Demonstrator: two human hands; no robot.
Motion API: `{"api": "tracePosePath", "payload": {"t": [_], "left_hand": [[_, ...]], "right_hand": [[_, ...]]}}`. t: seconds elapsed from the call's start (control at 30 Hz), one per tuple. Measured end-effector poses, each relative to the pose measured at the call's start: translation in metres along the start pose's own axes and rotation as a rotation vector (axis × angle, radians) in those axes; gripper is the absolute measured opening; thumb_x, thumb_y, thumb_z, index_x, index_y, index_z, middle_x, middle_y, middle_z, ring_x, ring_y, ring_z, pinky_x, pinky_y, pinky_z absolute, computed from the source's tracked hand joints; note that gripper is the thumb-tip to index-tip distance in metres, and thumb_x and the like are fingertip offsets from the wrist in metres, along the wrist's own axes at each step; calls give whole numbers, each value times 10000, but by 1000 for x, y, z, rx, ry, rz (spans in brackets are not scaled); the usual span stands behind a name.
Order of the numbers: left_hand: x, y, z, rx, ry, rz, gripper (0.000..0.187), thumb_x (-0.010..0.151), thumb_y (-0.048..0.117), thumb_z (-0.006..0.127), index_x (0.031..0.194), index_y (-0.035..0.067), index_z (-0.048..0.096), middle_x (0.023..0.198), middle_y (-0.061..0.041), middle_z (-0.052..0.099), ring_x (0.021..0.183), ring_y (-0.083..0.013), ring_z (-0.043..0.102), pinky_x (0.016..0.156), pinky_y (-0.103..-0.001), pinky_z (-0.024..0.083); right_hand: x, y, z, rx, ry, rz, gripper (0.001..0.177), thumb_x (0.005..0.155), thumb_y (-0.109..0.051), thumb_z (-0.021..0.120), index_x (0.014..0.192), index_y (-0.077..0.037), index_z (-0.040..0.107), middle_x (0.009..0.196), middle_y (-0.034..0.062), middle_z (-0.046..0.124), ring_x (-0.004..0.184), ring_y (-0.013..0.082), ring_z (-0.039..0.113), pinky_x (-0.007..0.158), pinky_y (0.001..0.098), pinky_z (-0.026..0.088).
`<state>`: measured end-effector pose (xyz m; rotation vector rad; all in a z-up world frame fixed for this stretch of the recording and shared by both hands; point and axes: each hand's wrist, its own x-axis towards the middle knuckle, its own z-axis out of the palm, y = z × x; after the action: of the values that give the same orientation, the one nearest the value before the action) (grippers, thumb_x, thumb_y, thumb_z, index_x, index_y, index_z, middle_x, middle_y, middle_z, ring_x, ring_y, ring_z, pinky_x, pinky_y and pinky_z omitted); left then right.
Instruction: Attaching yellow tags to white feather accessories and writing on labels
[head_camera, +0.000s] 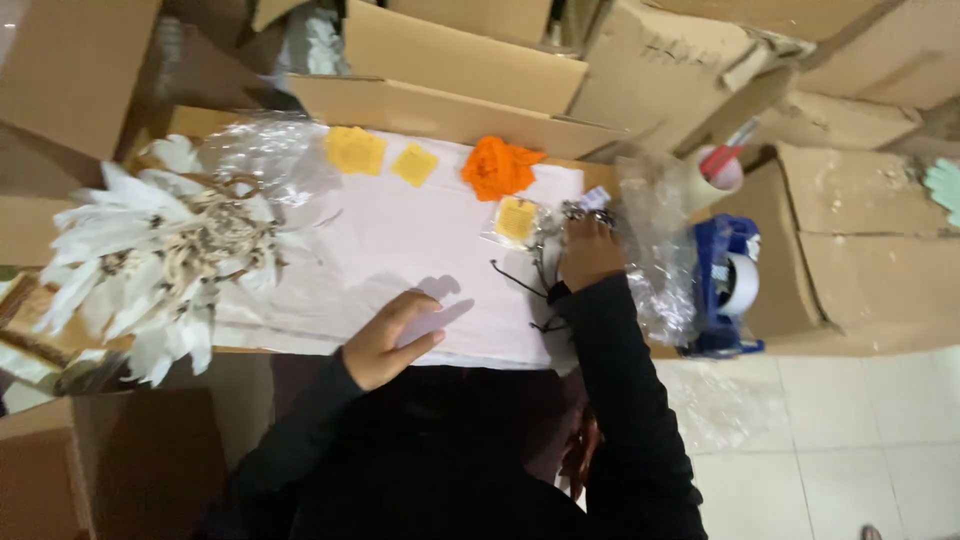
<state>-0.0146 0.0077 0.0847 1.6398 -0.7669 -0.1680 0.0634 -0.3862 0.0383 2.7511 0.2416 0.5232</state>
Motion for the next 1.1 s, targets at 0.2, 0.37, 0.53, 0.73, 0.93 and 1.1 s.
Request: {"api": "tracePosePath", "payload": {"t": [0.2, 0.37, 0.53, 0.73, 0.93, 1.1], "left_hand": [[15, 37, -7, 536, -271, -167, 595, 988, 500, 548, 1434, 118, 460, 1450, -229, 430, 1331, -517, 434, 1071, -759, 301], [34, -5, 20, 839, -291, -47, 614, 947, 570, 570, 1416, 178, 517, 1466, -146, 386, 1371, -408, 400, 1064, -757, 331], [60, -29, 38, 836, -389, -130, 666, 920, 660, 549, 1428, 232, 505, 1504, -134, 364, 1400, -382, 407, 1098, -723, 340], [73, -18, 49, 742, -419, -162, 670, 936, 626, 558, 1453, 209, 465, 1514, -202, 343, 1387, -473, 406, 1095, -756, 305], [68, -18, 58, 721, -426, -121, 695, 923, 674, 540, 1455, 236, 451, 1537, -182, 302, 1398, -495, 375, 1082, -758, 316], [68, -25, 61, 737, -385, -137, 667, 922, 658, 560, 1406, 204, 495, 1505, -185, 328, 1378, -514, 387, 1063, -761, 342]], "right_hand": [[-20, 41, -73, -161, -22, 142, 211, 712, -246, 706, 887, -134, 671, 878, 108, 601, 792, 305, 654, 633, 389, 520], [-13, 105, -76, -35, 263, 376, 376, 747, -307, 838, 1000, -132, 622, 1065, 81, 586, 911, 317, 655, 736, 404, 545], [-5, 132, 23, -85, 137, 559, 554, 826, -428, 802, 1247, -123, 611, 1336, 132, 545, 1118, 323, 646, 844, 413, 598], [-34, 87, -46, 37, 225, 596, 480, 739, -275, 855, 1067, 37, 694, 1197, 244, 635, 1091, 423, 649, 900, 491, 559], [-80, 15, -109, 20, 274, 591, 641, 684, -477, 854, 1185, -117, 678, 1200, 110, 651, 1003, 349, 680, 805, 450, 570], [-112, 45, -37, 4, -101, 657, 687, 680, -463, 788, 1267, -156, 608, 1314, 124, 552, 1110, 404, 641, 834, 538, 576]]}}
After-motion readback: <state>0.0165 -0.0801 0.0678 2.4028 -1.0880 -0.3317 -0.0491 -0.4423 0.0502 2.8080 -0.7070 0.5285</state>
